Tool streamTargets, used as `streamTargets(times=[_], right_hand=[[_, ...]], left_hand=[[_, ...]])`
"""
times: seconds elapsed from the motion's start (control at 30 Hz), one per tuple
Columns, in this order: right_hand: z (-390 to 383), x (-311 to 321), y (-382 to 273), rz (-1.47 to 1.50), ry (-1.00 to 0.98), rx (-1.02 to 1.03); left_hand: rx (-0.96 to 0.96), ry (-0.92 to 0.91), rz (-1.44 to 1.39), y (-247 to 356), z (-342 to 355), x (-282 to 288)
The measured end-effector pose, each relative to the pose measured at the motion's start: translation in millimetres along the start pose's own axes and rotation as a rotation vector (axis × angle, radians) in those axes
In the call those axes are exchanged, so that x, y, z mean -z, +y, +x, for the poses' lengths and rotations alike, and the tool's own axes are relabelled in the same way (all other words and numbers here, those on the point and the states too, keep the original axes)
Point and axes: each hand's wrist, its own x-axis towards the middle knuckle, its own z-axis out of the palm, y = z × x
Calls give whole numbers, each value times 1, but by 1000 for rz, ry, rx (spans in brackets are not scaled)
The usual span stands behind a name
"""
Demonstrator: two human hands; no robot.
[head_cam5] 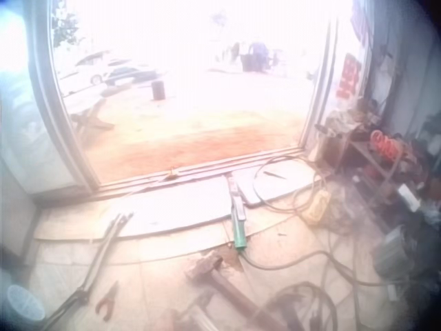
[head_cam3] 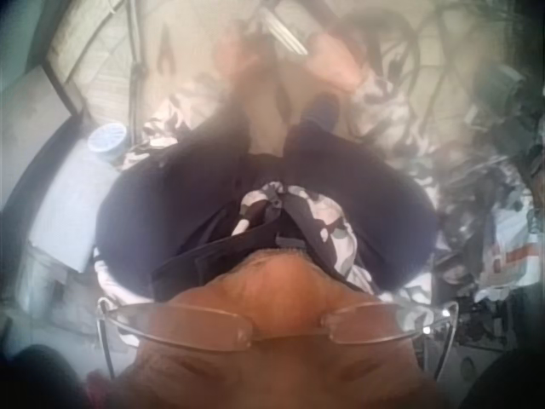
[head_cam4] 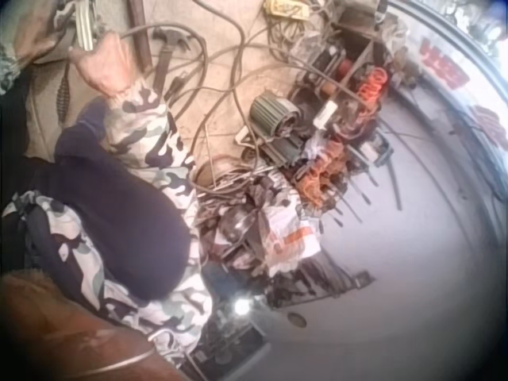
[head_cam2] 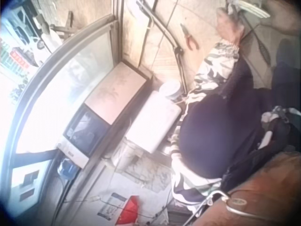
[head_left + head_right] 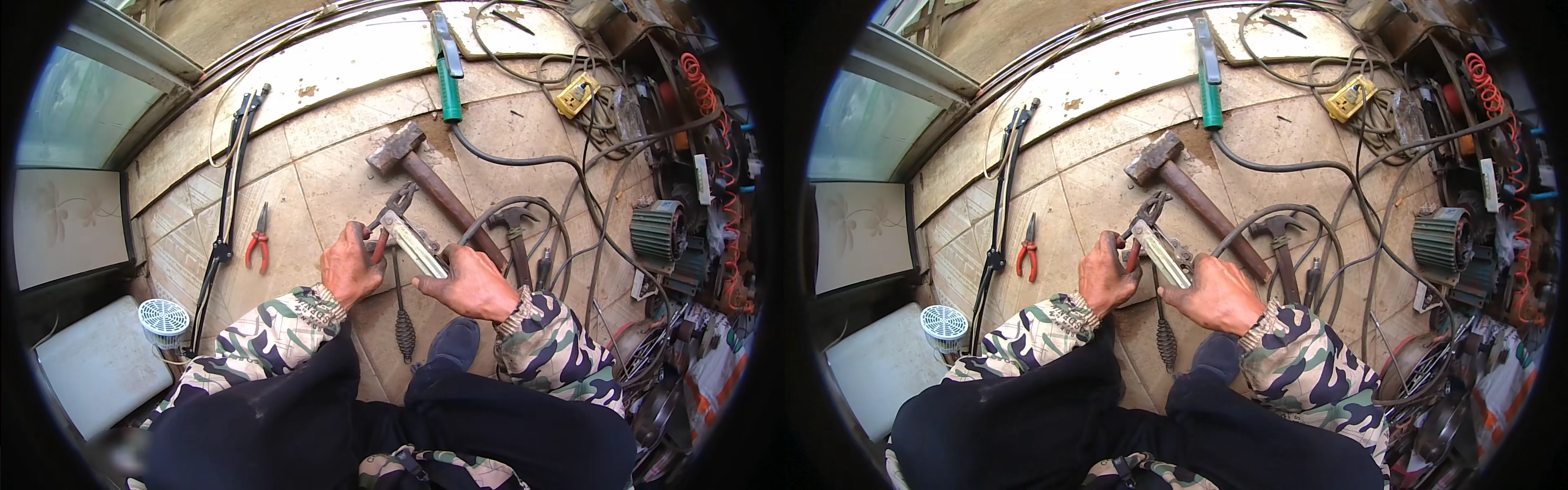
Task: The person sits on the floor and welds a metal piece held in a clamp using a welding torch. They repeatedly reposition the piece with pliers and a hammer, then weld it again.
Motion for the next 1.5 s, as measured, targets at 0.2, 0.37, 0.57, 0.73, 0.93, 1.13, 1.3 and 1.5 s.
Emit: streamTargets(times=[0.2, 0.37, 0.57, 0.73, 0.93, 1.13, 1.3, 1.5], right_hand=[[2, -16, 15, 23, 101, 107], [2, -20, 18, -6, 135, 110], [2, -18, 17, 22, 155, 130], [1, -23, 18, 3, 218, 143], [-1, -26, 19, -50, 256, 191], [-7, -23, 6, -62, 271, 186], [-19, -22, -7, 77, 230, 185], [-32, -42, -18, 153, 185, 441]], left_hand=[[59, -50, -20, 0, 1, 1], [-4, -7, -37, -4, -1, -1], [-66, 33, -2, -4, 4, 3], [-110, 74, -8, -3, 7, -2], [-82, 56, -21, -2, 3, -4], [-28, -8, -119, 13, -3, 1], [69, -129, -244, 13, 2, -2], [127, -285, -1175, -33, 1, -34]])
